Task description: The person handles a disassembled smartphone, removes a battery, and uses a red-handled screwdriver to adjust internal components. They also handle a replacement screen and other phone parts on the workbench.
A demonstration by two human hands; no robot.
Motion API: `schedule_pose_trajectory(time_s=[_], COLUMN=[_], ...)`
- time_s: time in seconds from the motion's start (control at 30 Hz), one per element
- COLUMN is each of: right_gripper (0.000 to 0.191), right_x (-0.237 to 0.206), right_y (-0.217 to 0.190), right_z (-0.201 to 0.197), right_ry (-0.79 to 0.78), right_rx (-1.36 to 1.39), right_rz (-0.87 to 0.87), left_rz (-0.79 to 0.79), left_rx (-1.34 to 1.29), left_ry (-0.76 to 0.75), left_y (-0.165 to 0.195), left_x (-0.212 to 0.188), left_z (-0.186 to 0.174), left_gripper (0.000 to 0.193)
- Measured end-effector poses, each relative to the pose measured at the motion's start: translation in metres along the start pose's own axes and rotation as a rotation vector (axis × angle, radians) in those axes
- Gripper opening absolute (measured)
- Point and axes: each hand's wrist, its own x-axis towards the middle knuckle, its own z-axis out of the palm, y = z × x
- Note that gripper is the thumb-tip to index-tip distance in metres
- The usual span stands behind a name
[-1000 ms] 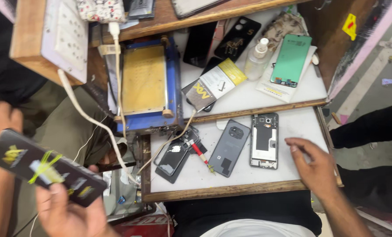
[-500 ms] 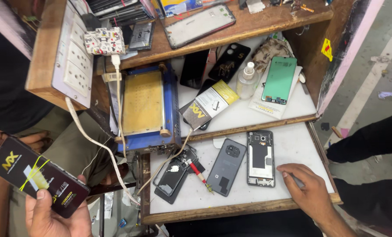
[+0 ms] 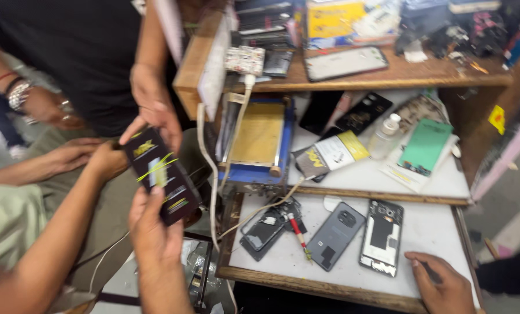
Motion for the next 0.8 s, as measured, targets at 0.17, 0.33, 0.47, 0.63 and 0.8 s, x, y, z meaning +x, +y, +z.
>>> schedule_pose_trajectory(time_s=[0.17, 0.33, 0.47, 0.63, 0.8], right_gripper=[0.021, 0.044, 0.075, 0.077, 0.078], right_x=[0.006, 0.021, 0.071, 0.128, 0.124], right_y=[0.002, -0.045, -0.088, -0.109, -0.105], right_z=[0.004, -0.016, -0.047, -0.054, -0.044], right_ry=[-0.049, -0.052, -0.097, -0.153, -0.144], right_rx=[-0.012, 0.054, -0.156, -0.341, -0.439], right_rz=[0.087, 0.091, 0.153, 0.138, 0.162], left_rz=[0.017, -0.016, -0.039, -0.018, 0.118], left_rx=[0.027, 0.163, 0.188, 0.251, 0.204], left_ry=[-0.033, -0.023, -0.082, -0.13, -0.091], left_y=[-0.001, 0.003, 0.003, 0.011, 0.02], left_x=[0.008, 0.014, 0.017, 0.03, 0.049], left_z=[0.002, 0.005, 0.014, 0.017, 0.0], left_gripper=[0.028, 0.04, 0.035, 0.028, 0.031])
